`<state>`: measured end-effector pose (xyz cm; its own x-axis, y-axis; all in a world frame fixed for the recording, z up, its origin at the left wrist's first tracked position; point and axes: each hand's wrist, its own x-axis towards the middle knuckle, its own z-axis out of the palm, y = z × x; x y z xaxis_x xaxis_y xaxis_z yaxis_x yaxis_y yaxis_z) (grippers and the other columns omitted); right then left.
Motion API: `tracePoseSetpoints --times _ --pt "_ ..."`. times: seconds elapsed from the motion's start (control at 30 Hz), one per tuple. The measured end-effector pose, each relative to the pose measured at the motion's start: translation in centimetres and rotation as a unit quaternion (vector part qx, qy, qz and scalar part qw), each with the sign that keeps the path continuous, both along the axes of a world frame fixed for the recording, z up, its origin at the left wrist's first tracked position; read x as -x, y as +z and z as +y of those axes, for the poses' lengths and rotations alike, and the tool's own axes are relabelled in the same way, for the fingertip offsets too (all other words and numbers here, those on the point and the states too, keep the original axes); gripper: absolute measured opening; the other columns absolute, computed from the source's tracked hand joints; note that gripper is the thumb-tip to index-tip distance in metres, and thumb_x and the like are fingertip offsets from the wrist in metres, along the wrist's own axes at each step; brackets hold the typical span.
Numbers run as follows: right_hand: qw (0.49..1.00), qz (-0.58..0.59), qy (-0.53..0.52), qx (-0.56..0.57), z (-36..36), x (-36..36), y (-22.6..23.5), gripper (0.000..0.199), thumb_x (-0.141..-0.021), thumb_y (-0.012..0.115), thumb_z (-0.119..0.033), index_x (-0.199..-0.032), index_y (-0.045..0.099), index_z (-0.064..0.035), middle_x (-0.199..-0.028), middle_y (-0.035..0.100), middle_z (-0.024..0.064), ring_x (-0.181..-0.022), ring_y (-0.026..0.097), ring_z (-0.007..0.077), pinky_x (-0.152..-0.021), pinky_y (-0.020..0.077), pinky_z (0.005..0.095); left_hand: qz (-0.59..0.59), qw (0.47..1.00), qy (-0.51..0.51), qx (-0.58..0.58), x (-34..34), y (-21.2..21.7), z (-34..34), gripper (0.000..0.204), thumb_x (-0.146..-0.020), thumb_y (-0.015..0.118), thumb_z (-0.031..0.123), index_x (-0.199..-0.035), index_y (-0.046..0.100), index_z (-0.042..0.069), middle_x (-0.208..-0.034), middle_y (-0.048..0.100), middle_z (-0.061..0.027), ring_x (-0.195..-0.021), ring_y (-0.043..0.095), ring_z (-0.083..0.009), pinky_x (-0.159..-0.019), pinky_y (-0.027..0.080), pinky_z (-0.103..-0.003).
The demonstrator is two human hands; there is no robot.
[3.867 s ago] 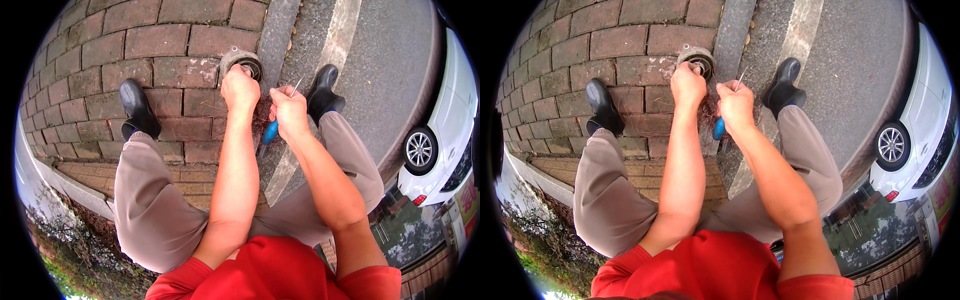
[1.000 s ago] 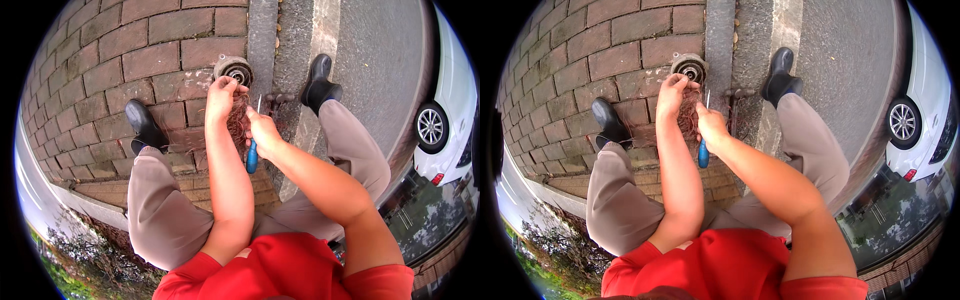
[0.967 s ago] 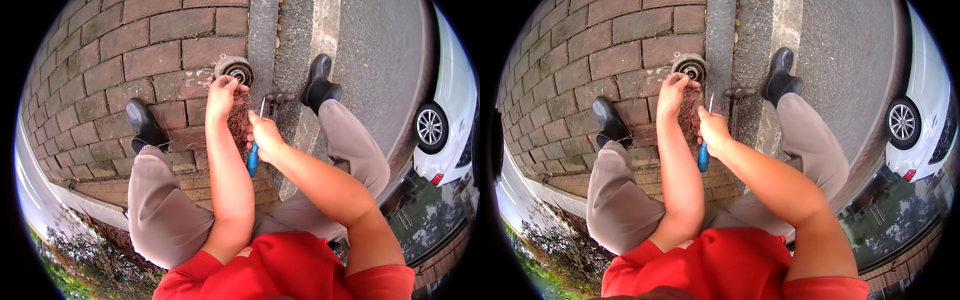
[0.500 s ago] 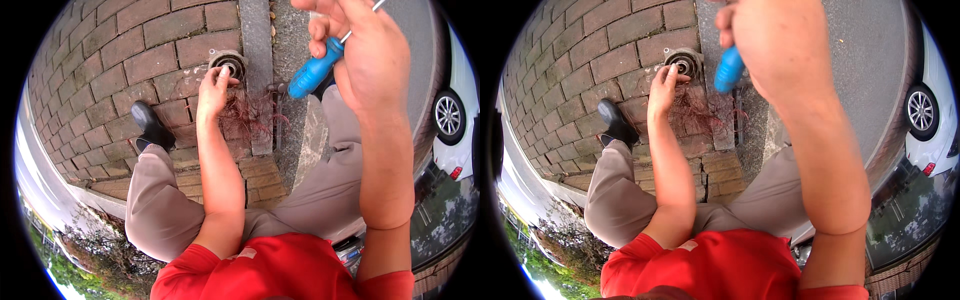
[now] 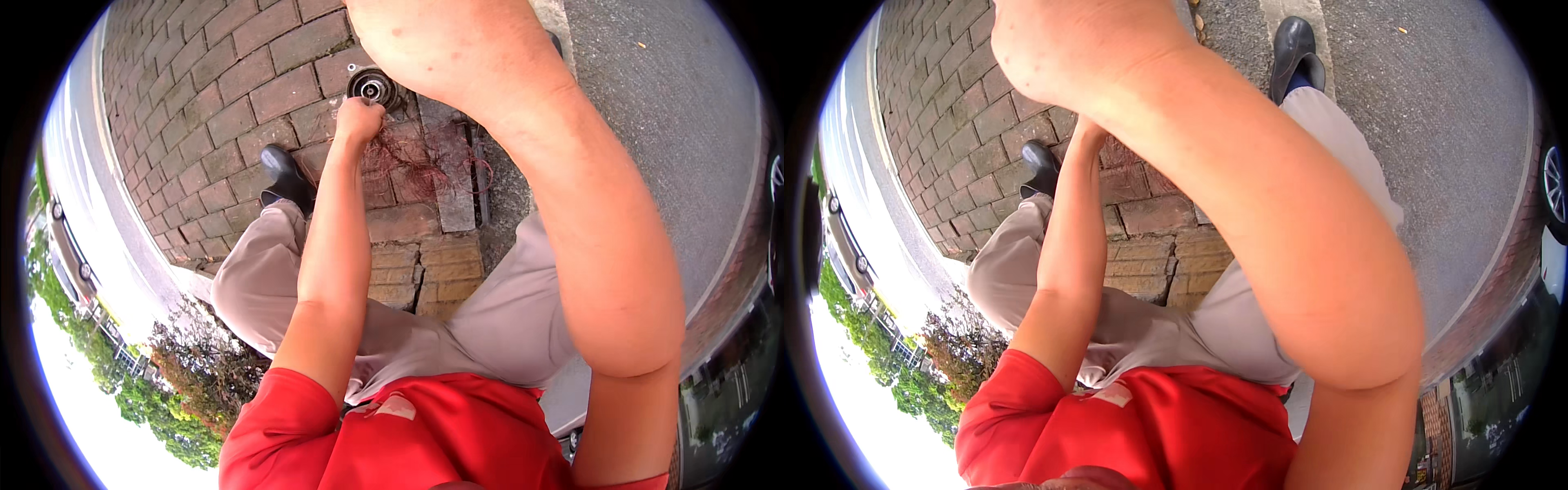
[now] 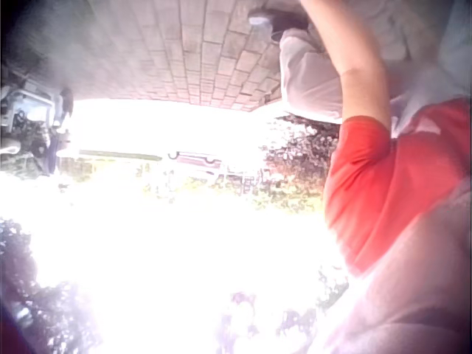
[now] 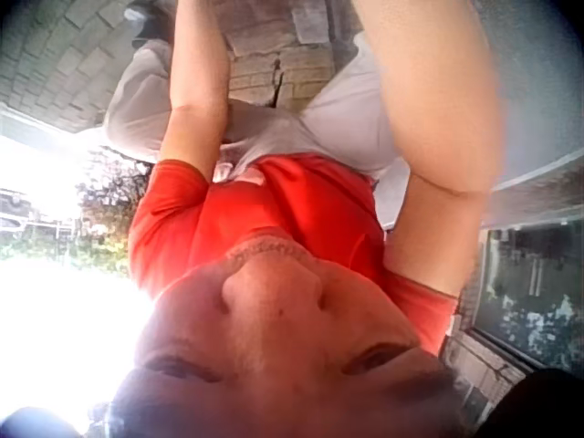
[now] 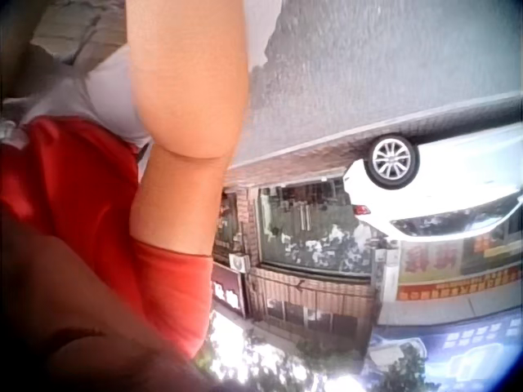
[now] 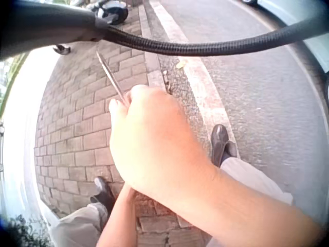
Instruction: The person removes copper wire windings from a metal housing using a screwdriver and a hammer.
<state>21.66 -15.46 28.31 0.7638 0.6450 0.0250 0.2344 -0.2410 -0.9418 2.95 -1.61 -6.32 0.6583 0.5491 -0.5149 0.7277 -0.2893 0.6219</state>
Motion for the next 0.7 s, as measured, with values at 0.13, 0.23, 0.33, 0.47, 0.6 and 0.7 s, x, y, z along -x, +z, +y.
tracePoseSetpoints --times 0.13,0.23,0.33,0.47,0.6,0.7 --pt "0.998 -0.053 -0.033 -0.020 1.3 1.6 0.6 0.030 -0.094 0.054 -0.021 -0.088 0.062 0.0070 -0.085 0.064 0.0300 -0.085 0.063 0.0457 -0.078 0.0495 0.0492 0.098 0.974 0.149 0.141 -0.3 3.8 0.6 0.025 -0.079 0.063 0.017 -0.078 0.067 -0.007 -0.068 0.064 -0.0179 -0.062 0.064 -0.0290 -0.051 0.045 -0.042" --pt "0.999 -0.054 -0.007 -0.004 2.1 1.2 -0.4 0.030 -0.094 0.054 -0.021 -0.086 0.062 0.0067 -0.084 0.064 0.0297 -0.084 0.062 0.0457 -0.077 0.0495 0.0490 0.067 0.920 0.310 0.232 -0.8 5.9 0.4 0.023 -0.084 0.063 0.016 -0.074 0.064 -0.004 -0.062 0.058 -0.0083 -0.051 0.056 -0.0251 -0.038 0.035 -0.040" --pt "0.999 -0.032 0.005 0.000 3.5 1.2 -1.5 0.030 -0.093 0.055 -0.022 -0.083 0.061 0.0061 -0.081 0.064 0.0287 -0.082 0.062 0.0451 -0.075 0.0492 0.0493 -0.036 0.839 0.438 0.321 0.6 6.0 0.2 0.016 -0.084 0.063 0.014 -0.080 0.064 -0.001 -0.064 0.055 -0.0038 -0.049 0.053 -0.0210 -0.038 0.030 -0.035" --pt "0.999 -0.028 0.024 0.039 3.9 1.4 -1.5 0.029 -0.093 0.057 -0.022 -0.082 0.060 0.0047 -0.077 0.063 0.0267 -0.078 0.062 0.0438 -0.071 0.0485 0.0480 -0.086 0.793 0.472 0.376 3.8 9.2 -2.2 0.007 -0.083 0.063 0.006 -0.085 0.065 -0.001 -0.068 0.055 -0.0064 -0.057 0.054 -0.0178 -0.049 0.042 -0.031" --pt "0.993 0.014 0.071 0.098 5.0 2.6 -2.0 0.028 -0.092 0.057 -0.022 -0.084 0.060 0.0046 -0.078 0.063 0.0265 -0.077 0.062 0.0429 -0.069 0.0481 0.0456 -0.176 0.734 0.538 0.376 5.0 8.9 -5.6 0.010 -0.087 0.059 0.006 -0.093 0.064 -0.001 -0.064 0.054 -0.0023 -0.058 0.055 -0.0170 -0.052 0.047 -0.030" --pt "0.974 0.016 0.115 0.196 6.1 3.8 -3.0 0.027 -0.092 0.057 -0.022 -0.091 0.062 0.0043 -0.082 0.064 0.0240 -0.077 0.063 0.0376 -0.070 0.0489 0.0422 -0.244 0.640 0.588 0.431 5.9 6.5 -7.3 0.009 -0.087 0.059 0.002 -0.094 0.062 -0.004 -0.065 0.054 -0.0045 -0.058 0.055 -0.0171 -0.061 0.053 -0.034"
